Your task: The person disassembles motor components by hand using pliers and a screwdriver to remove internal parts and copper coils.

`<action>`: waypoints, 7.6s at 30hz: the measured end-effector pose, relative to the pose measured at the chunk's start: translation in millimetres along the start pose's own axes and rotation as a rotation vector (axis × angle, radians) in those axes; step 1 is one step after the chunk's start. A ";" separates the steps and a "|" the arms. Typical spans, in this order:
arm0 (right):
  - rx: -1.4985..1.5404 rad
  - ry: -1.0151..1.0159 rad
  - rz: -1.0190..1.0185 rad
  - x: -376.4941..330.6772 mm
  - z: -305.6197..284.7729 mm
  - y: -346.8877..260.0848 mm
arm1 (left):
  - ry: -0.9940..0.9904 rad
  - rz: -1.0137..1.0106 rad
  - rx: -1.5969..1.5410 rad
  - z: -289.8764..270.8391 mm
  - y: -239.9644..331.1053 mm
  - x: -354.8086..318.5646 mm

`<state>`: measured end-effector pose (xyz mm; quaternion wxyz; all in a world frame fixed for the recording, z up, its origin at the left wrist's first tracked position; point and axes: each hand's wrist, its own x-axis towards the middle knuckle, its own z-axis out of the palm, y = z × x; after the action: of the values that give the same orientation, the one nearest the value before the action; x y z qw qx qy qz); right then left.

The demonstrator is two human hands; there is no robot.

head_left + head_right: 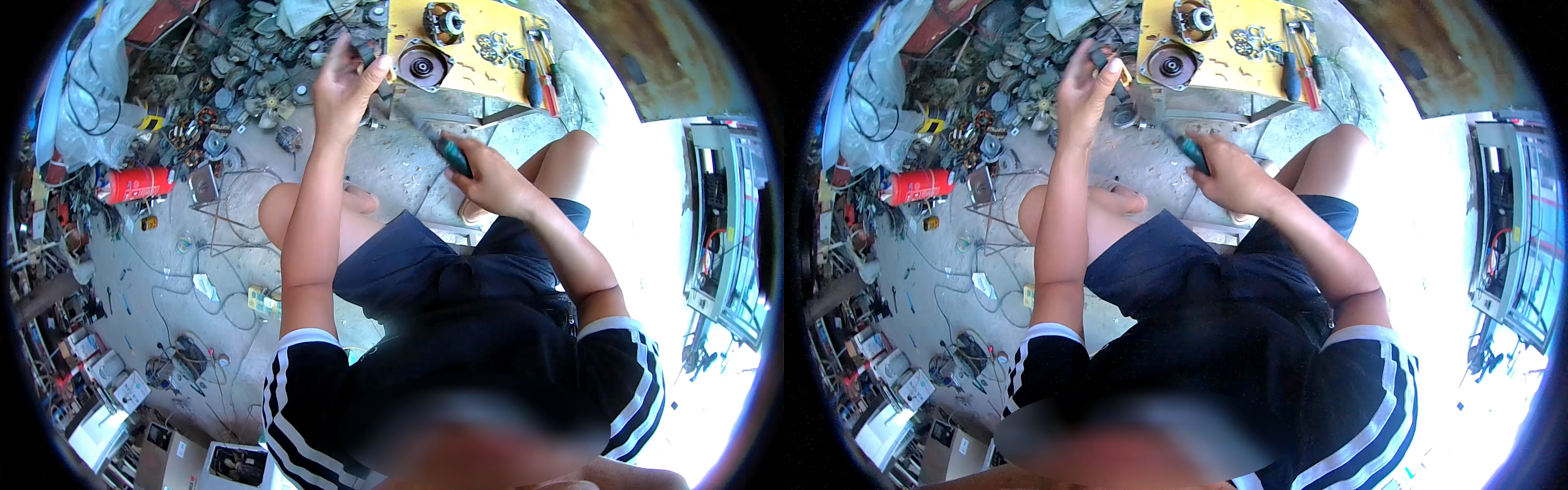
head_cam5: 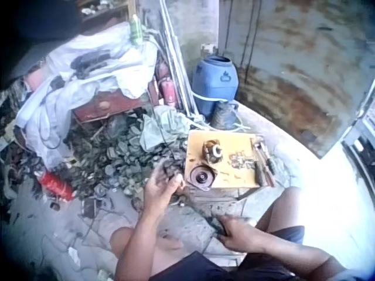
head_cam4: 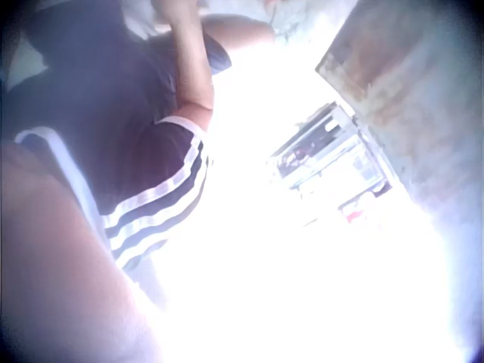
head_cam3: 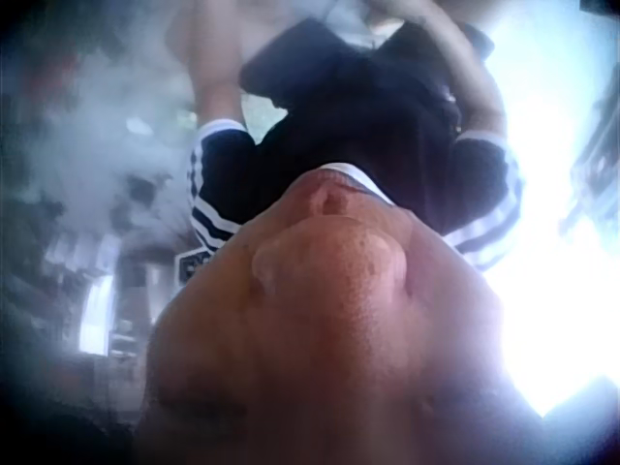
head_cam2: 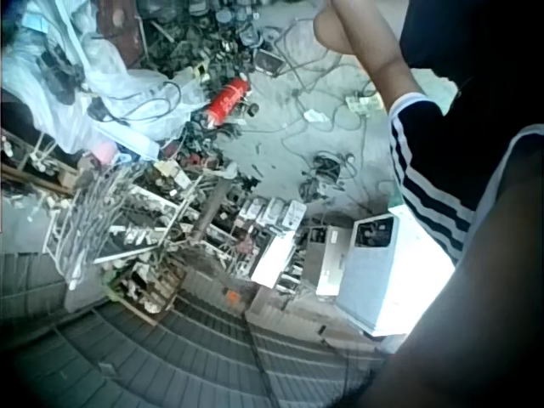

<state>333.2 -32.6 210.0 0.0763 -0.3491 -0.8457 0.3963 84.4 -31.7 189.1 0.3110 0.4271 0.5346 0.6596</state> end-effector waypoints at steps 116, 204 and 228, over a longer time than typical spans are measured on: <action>1.002 0.466 -0.148 82.8 6.6 -18.0 | -0.570 -0.895 -1.227 -8.0 -6.4 -6.2; 0.941 0.105 0.110 75.0 35.2 16.7 | -0.239 -0.598 -0.319 -33.8 8.4 -5.6; 1.157 -0.106 0.350 109.9 73.9 -1.4 | 0.200 -0.177 0.623 -77.7 -17.2 -2.3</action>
<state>220.6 -7.3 144.9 0.1452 -0.3646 -0.4256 0.8154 15.1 -63.8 166.9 0.1677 0.3867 0.7733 0.4737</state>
